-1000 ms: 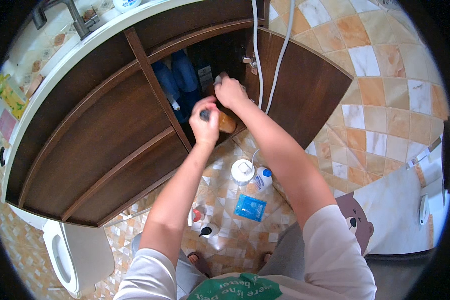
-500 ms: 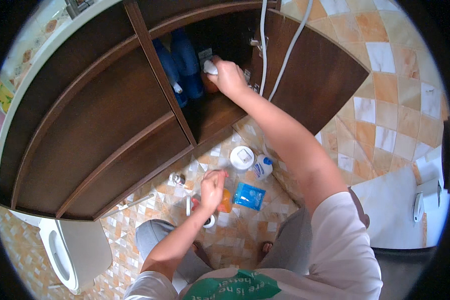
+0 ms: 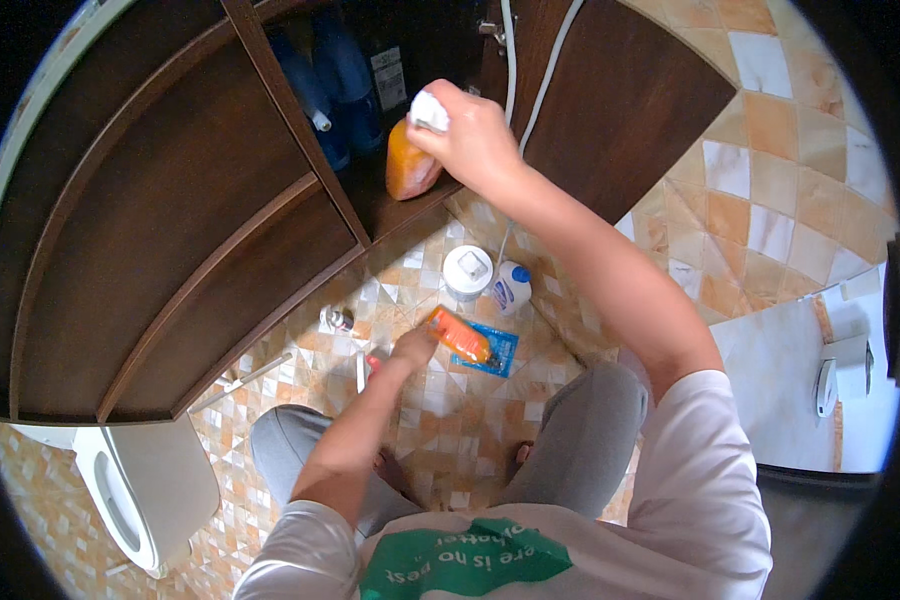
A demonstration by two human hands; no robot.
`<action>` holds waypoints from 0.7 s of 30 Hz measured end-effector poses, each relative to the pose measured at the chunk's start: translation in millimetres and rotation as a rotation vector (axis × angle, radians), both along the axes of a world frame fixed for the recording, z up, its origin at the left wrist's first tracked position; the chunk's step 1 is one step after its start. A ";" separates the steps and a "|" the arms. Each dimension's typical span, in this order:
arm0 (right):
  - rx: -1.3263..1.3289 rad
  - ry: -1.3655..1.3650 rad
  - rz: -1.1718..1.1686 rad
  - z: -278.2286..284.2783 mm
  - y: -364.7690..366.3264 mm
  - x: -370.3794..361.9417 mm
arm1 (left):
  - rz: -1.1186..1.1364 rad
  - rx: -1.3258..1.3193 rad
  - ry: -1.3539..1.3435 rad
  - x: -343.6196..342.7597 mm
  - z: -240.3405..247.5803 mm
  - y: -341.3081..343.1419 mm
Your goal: The person cleans a bathroom cabinet and floor using a cloth and various cleaning products, then washes hands at the sink. They later sit on a stool in the living room to handle a white device and return to the bathroom to wipe a hairdryer with a cloth.
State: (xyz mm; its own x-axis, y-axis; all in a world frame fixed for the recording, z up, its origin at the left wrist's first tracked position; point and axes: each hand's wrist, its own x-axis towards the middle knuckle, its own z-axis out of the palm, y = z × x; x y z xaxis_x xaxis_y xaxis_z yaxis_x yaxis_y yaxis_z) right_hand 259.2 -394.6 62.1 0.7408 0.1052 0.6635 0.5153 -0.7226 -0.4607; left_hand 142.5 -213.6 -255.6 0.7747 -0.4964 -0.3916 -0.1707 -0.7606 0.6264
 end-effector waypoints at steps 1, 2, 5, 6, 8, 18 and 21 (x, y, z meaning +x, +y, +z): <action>-0.008 -0.021 -0.004 3.3 -2.4 -15.4 | 0.055 0.035 0.014 -3.5 13.0 10.4; 0.078 -0.092 0.102 6.0 -6.3 -33.8 | 0.113 0.103 0.038 -8.3 28.9 22.6; 0.172 0.002 0.075 6.9 -16.2 -88.5 | 0.101 0.123 0.117 -26.5 82.7 56.4; 0.187 0.053 0.073 0.9 -19.0 -106.4 | 0.138 0.106 0.150 -29.7 99.2 68.8; 0.214 0.309 0.088 -22.3 -24.0 -141.3 | 0.276 0.086 0.082 -33.6 123.0 87.8; -0.233 0.666 0.219 -243.1 -11.0 -251.5 | 0.524 0.201 -0.190 9.8 112.4 142.0; -0.300 0.710 0.204 -287.4 -1.2 -255.0 | 0.543 0.200 -0.094 7.2 100.7 151.9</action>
